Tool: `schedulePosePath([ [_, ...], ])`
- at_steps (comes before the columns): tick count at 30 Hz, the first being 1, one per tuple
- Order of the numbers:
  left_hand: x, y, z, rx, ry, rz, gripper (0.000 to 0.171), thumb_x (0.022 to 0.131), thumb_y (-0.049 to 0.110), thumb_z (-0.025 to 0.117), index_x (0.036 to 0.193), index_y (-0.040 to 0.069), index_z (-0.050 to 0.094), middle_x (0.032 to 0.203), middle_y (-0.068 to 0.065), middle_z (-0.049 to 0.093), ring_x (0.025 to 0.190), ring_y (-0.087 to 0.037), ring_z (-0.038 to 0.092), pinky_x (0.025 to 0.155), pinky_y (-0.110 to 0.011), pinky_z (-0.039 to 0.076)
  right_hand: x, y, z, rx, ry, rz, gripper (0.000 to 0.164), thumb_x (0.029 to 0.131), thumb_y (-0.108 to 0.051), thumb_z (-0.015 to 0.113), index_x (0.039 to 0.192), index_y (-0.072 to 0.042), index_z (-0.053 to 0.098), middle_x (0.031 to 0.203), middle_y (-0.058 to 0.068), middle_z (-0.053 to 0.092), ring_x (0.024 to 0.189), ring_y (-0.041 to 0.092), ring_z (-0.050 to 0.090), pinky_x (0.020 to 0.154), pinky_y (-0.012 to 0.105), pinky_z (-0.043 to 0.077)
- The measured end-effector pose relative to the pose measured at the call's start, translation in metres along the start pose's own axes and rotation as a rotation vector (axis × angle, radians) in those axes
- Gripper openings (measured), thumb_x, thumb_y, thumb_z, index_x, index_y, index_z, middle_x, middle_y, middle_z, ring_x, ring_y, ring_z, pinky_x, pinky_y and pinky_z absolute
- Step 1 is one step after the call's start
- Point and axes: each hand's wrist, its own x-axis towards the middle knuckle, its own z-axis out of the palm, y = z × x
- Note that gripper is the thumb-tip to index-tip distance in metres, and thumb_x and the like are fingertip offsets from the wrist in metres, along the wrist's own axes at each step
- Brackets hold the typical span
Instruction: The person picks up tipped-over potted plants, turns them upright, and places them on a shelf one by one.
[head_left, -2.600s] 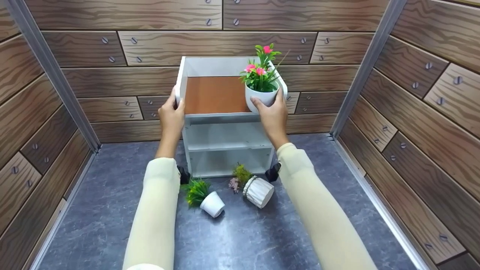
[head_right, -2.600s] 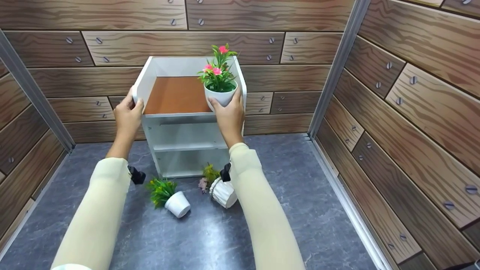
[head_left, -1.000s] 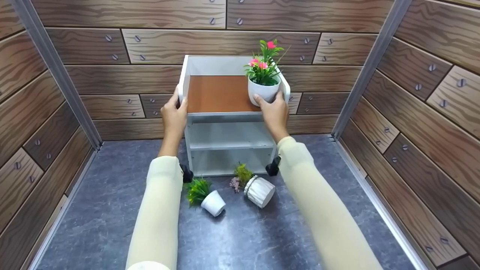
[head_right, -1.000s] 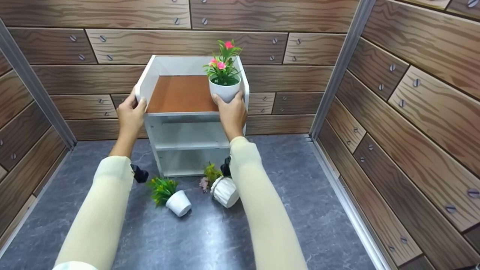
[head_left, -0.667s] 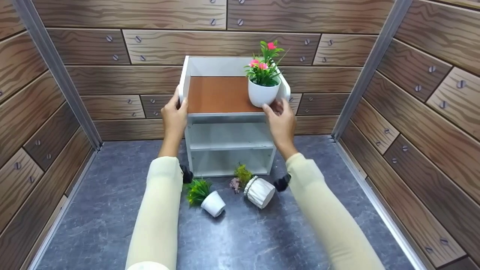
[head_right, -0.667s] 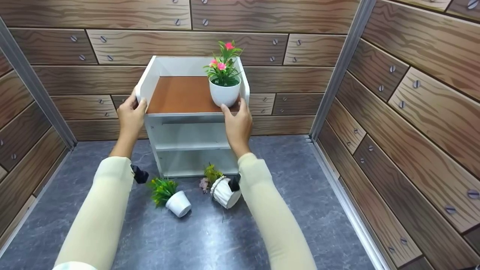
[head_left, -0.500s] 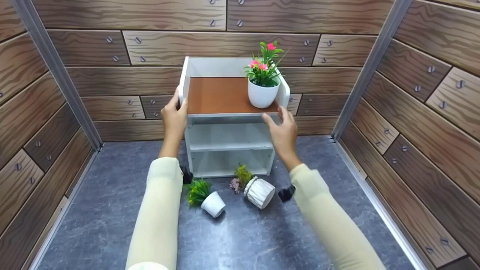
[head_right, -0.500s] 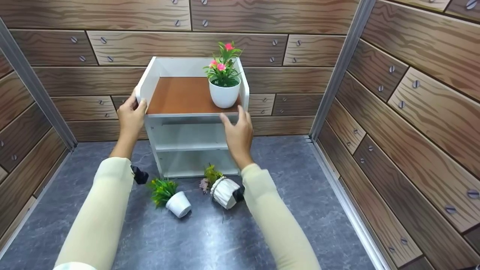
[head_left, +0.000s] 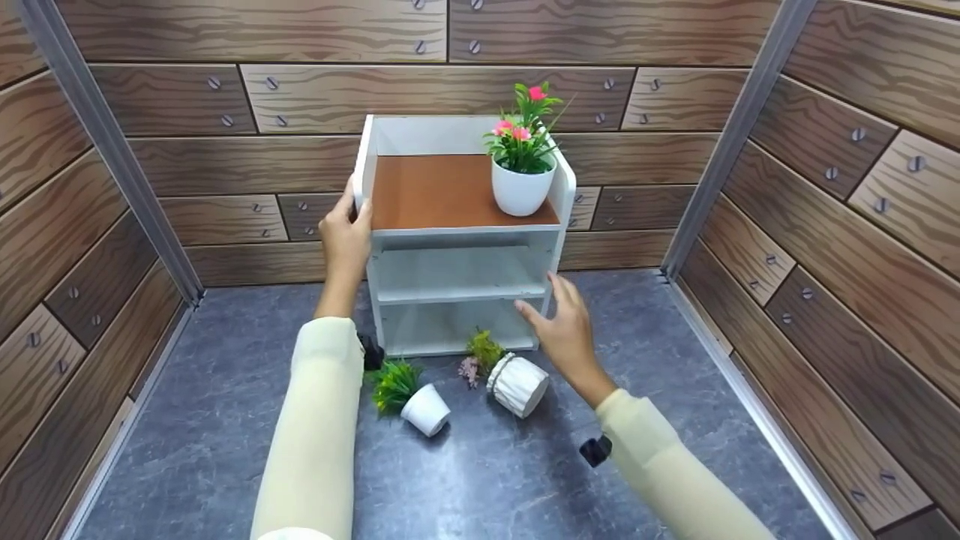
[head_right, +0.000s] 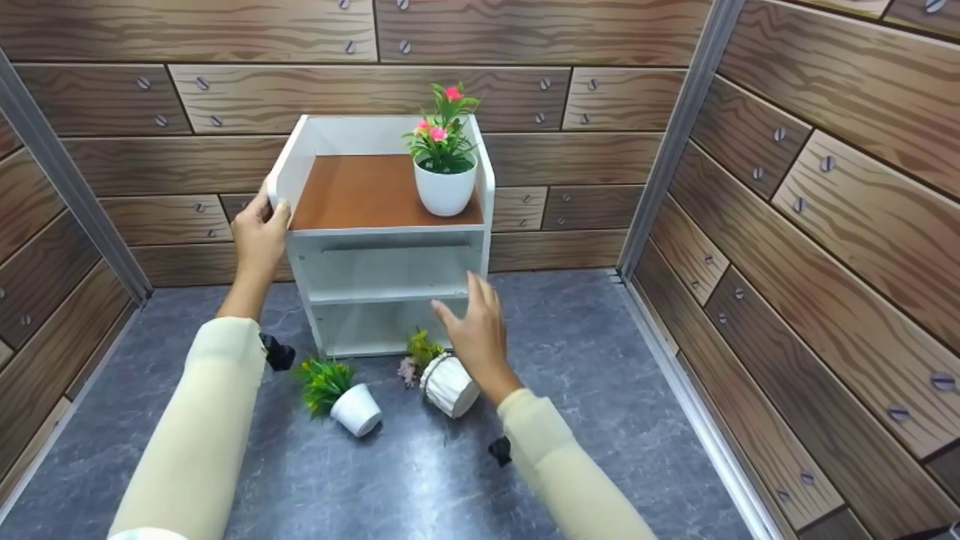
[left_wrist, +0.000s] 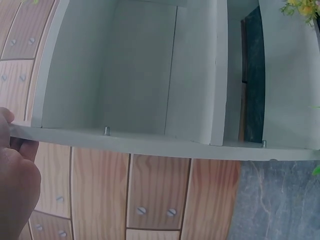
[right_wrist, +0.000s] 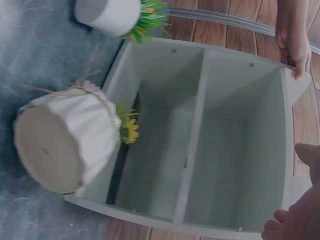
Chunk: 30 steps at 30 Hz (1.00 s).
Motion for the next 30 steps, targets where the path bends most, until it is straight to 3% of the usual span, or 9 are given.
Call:
schedulePosePath([
  [8,0.0,-0.002,-0.001,0.0,0.009,0.002,0.047,0.098,0.008,0.062,0.144,0.003,0.054,0.132,-0.025,0.062,0.118,-0.029,0.063,0.1,-0.043,0.052,-0.025,0.023,0.009,-0.064,-0.127,0.054,0.086,0.084,-0.035,0.081,0.148,0.007,0.042,0.15,0.026,0.045,0.138,0.044,0.044,0.115,0.055,0.035],
  [18,0.0,0.0,0.001,0.0,0.01,-0.005,0.046,0.099,0.009,0.061,0.145,0.006,0.053,0.132,-0.025,0.062,0.117,-0.029,0.063,0.1,-0.042,0.052,-0.059,0.055,0.039,-0.111,-0.196,0.028,0.076,0.082,-0.029,0.084,0.137,0.011,0.051,0.138,0.029,0.054,0.128,0.046,0.053,0.108,0.056,0.042],
  [30,-0.001,-0.001,0.002,0.009,0.011,0.016,0.046,0.098,0.007,0.061,0.144,0.005,0.054,0.13,-0.026,0.064,0.117,-0.031,0.064,0.1,-0.043,0.052,-0.067,0.084,0.054,-0.173,-0.324,0.063,0.08,0.078,-0.034,0.086,0.137,0.01,0.052,0.138,0.032,0.055,0.123,0.049,0.056,0.105,0.057,0.045],
])
